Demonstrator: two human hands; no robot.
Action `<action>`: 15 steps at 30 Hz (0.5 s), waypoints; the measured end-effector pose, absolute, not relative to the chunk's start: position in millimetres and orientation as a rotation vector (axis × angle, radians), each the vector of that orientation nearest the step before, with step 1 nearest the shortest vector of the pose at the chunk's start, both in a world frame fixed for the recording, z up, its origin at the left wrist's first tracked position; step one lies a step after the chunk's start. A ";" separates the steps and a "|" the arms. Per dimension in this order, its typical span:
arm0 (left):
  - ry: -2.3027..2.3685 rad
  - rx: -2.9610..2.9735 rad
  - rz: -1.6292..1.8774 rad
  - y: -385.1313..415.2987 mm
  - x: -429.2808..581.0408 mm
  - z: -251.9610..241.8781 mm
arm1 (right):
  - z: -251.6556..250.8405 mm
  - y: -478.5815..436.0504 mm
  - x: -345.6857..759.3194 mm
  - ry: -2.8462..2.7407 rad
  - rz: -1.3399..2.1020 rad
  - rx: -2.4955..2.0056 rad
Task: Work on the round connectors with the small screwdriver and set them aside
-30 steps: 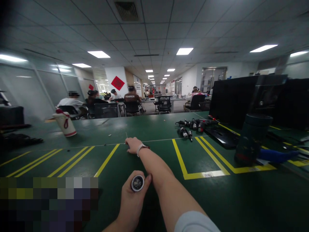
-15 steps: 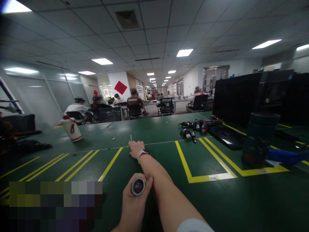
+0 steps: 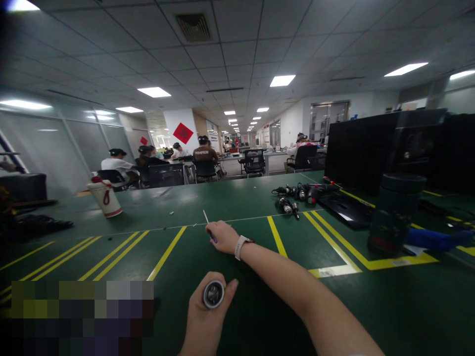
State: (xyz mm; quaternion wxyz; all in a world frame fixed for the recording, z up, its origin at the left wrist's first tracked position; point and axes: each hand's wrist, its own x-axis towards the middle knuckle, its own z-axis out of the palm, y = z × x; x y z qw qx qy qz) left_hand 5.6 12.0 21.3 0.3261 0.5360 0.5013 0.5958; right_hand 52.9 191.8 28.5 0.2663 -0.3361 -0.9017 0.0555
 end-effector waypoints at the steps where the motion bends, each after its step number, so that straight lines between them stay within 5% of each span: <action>1: 1.314 1.410 1.535 11.0 5.8 21.2 | 27.9 188.9 73.1 -2.427 0.152 -0.912; 9: 1.206 1.445 1.500 5.9 16.5 20.9 | 30.9 180.4 256.0 -2.001 0.120 -1.363; 15: 1.154 1.466 1.418 2.8 17.0 22.8 | 29.4 176.7 293.7 -1.689 0.228 -1.506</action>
